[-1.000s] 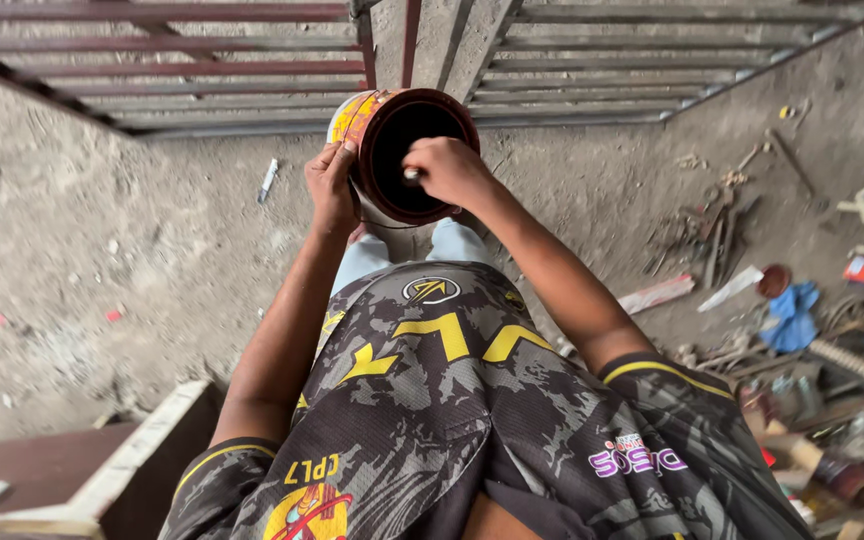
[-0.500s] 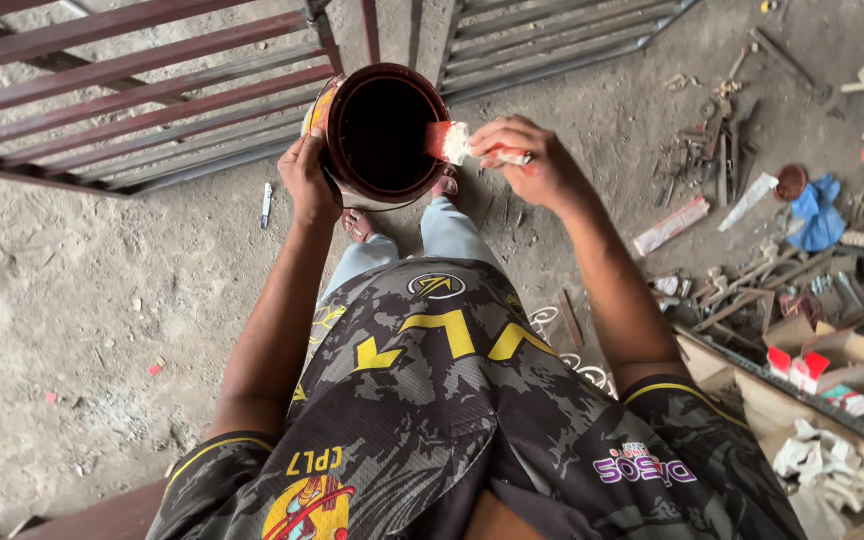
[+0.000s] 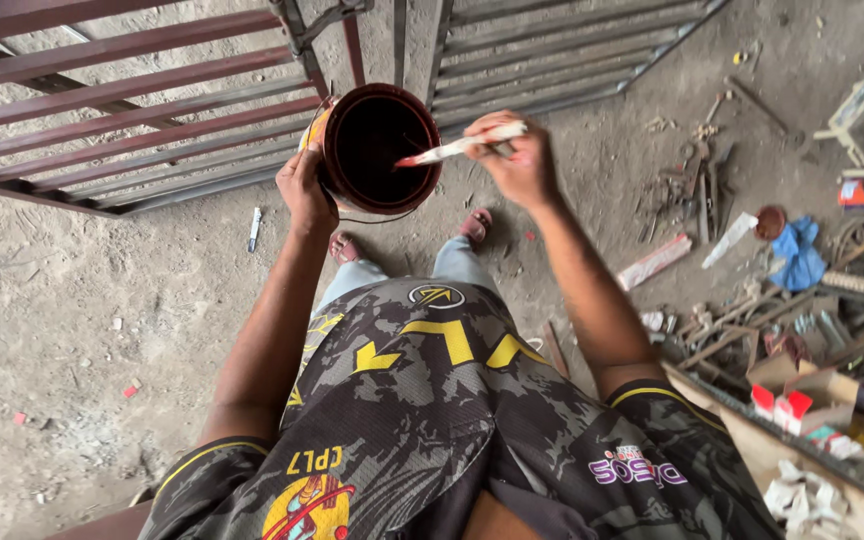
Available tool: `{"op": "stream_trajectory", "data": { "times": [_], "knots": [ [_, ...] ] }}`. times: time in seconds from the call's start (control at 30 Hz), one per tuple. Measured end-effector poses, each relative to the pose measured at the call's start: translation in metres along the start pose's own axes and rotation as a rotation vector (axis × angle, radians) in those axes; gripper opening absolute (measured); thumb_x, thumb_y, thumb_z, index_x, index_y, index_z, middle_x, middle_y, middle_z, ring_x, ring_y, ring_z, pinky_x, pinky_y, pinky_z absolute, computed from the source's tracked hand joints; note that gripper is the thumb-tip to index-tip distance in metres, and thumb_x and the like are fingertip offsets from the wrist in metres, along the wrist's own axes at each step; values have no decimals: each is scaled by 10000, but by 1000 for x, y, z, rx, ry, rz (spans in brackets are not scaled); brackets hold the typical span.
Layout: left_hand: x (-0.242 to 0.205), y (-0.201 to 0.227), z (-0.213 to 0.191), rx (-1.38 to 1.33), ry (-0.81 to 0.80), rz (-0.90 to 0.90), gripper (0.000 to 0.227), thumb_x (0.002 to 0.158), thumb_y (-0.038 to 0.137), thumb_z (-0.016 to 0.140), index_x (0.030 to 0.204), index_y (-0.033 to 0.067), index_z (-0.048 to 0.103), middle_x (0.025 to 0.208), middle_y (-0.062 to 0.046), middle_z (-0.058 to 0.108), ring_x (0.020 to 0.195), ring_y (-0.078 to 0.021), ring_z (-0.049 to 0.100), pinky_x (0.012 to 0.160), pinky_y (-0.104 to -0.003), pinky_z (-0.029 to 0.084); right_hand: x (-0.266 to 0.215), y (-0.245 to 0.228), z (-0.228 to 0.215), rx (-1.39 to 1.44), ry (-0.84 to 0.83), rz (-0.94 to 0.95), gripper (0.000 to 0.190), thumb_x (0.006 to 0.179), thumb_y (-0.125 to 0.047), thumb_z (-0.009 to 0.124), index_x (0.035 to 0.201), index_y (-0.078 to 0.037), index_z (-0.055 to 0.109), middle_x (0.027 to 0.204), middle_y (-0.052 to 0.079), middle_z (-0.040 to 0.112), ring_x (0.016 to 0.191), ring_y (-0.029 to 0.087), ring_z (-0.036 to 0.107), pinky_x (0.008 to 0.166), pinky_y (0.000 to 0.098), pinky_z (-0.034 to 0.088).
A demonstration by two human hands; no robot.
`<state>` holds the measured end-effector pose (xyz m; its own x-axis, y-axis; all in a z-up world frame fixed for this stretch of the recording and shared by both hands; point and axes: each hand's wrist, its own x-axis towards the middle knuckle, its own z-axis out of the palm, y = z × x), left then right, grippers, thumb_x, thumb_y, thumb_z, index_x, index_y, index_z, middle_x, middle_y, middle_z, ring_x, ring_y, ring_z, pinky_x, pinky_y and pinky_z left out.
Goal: The person paints a metal gate red using a paintbrush and a paint can. They repeatedly dip the brush into the can and apply paint to the horizontal and vertical bars of the gate, moving along the structure and squatting to reach lower sections.
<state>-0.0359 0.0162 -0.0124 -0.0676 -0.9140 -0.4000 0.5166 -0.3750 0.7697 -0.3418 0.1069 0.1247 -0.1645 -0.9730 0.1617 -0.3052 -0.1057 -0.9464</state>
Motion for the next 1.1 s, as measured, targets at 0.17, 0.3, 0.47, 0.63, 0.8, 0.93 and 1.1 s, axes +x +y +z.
{"op": "stream_trajectory", "data": {
  "times": [0.17,0.3,0.47,0.63,0.8,0.93,1.1],
  "knots": [
    [-15,-32,28,39,74,85,248,1001,126,681,809,-31,682,769,12,611,684,-66,510,623,-231,421,3,67,-14,231,219,77,209,962,-46,791,951,-25,583,1008,95,742,878,90,691,750,240,584],
    [-34,-67,64,4,92,108,228,986,136,667,849,-42,704,799,-9,657,708,-84,550,670,-228,458,6,92,-65,166,328,233,194,964,-80,779,922,9,612,922,96,755,724,96,699,631,242,587],
    [-44,-116,93,7,152,123,212,989,137,655,874,-38,688,796,4,633,712,-79,538,653,-238,445,-4,119,-125,135,359,301,161,1006,-121,771,985,19,693,840,90,725,688,118,689,628,240,561],
    [-51,-148,105,-102,132,57,226,1006,137,655,847,-23,664,782,-20,640,689,-96,545,650,-254,444,-12,137,-179,468,543,319,226,939,-143,789,971,-41,590,882,82,729,658,165,718,563,291,603],
    [-58,-161,121,-23,186,31,201,964,146,642,845,-8,693,790,-9,655,710,-84,566,668,-224,448,-21,137,-199,667,553,507,227,955,-159,786,987,-15,614,864,116,724,671,213,724,586,319,611],
    [-56,-171,126,-49,166,85,245,995,145,666,795,6,644,749,0,600,673,-87,507,632,-242,414,-27,146,-198,798,540,579,180,954,-125,758,1018,-20,627,898,115,725,732,223,734,637,327,626],
    [-44,-179,113,-42,203,76,292,991,164,682,747,25,604,708,5,569,632,-92,485,576,-253,389,-34,167,-188,828,433,461,165,984,-52,715,1114,2,628,1149,140,676,1019,240,698,862,386,648]
  ]
}}
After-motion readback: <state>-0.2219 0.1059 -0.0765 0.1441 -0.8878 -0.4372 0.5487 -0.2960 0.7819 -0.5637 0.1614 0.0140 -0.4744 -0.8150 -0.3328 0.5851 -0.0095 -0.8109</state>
